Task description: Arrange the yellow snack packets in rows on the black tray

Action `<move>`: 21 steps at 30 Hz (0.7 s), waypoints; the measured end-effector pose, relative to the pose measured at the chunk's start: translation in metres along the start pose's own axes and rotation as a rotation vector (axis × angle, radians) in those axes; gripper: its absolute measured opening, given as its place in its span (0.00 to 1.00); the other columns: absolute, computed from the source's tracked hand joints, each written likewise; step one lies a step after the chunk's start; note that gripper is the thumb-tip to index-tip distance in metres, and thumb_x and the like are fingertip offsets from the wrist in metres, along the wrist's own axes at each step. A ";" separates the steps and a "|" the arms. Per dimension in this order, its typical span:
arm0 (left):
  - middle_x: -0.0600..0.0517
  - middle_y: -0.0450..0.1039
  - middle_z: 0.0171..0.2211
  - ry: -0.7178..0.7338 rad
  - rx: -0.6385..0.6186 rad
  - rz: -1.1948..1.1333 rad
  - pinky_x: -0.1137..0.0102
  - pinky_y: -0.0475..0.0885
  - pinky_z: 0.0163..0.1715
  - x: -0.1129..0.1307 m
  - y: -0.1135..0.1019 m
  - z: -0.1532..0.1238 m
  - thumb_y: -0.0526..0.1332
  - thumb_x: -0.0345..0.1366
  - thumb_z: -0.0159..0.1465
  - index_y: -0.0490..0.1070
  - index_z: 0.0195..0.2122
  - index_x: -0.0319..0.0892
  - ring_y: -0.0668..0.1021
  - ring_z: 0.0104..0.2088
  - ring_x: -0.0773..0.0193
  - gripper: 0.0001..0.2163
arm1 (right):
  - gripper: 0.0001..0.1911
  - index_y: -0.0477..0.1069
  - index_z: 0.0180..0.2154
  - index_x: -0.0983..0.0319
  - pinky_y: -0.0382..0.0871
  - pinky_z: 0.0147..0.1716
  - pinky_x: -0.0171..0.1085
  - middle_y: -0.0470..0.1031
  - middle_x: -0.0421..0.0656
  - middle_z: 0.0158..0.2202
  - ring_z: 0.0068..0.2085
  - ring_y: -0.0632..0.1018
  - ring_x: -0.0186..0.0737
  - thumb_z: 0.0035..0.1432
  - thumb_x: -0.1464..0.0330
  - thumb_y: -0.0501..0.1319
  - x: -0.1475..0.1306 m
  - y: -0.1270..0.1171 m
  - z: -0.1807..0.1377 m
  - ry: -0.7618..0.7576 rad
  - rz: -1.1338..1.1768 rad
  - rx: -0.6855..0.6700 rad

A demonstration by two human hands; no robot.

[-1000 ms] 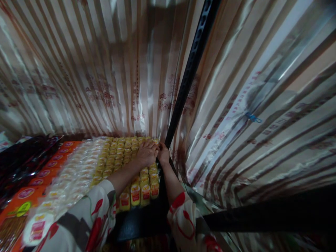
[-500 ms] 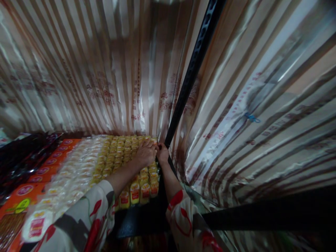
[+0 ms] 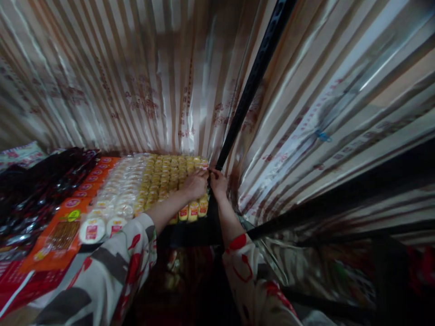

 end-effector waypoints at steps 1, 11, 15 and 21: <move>0.44 0.69 0.50 0.010 0.001 -0.028 0.64 0.62 0.56 0.006 -0.001 -0.008 0.50 0.26 0.59 0.69 0.46 0.36 0.68 0.53 0.59 0.15 | 0.16 0.72 0.41 0.64 0.67 0.45 0.40 0.77 0.47 0.40 0.41 0.76 0.41 0.54 0.69 0.51 -0.003 -0.005 -0.009 -0.011 0.031 -0.009; 0.47 0.70 0.48 0.074 -0.012 -0.366 0.68 0.67 0.52 0.064 0.000 -0.138 0.46 0.28 0.64 0.66 0.48 0.40 0.71 0.51 0.64 0.15 | 0.16 0.70 0.44 0.61 0.69 0.44 0.39 0.75 0.45 0.41 0.41 0.76 0.38 0.60 0.66 0.48 -0.019 -0.059 -0.163 -0.059 0.230 0.025; 0.46 0.68 0.51 0.008 -0.045 -0.411 0.66 0.66 0.53 0.068 0.013 -0.169 0.47 0.28 0.63 0.60 0.54 0.41 0.70 0.53 0.62 0.18 | 0.15 0.70 0.44 0.60 0.69 0.46 0.41 0.73 0.46 0.44 0.44 0.75 0.38 0.59 0.67 0.49 -0.019 -0.062 -0.177 -0.089 0.206 -0.035; 0.43 0.66 0.54 -0.026 0.010 -0.389 0.64 0.64 0.57 0.054 0.031 -0.167 0.46 0.26 0.60 0.60 0.55 0.37 0.67 0.56 0.63 0.20 | 0.12 0.70 0.37 0.63 0.69 0.45 0.41 0.73 0.47 0.41 0.42 0.74 0.39 0.56 0.65 0.53 -0.005 -0.046 -0.150 -0.040 0.299 0.015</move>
Point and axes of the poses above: each hand's wrist, its own z-axis towards the middle knuckle, its own y-axis out of the palm, x = y × z, the point moved 2 cm from there along z, towards the middle knuckle
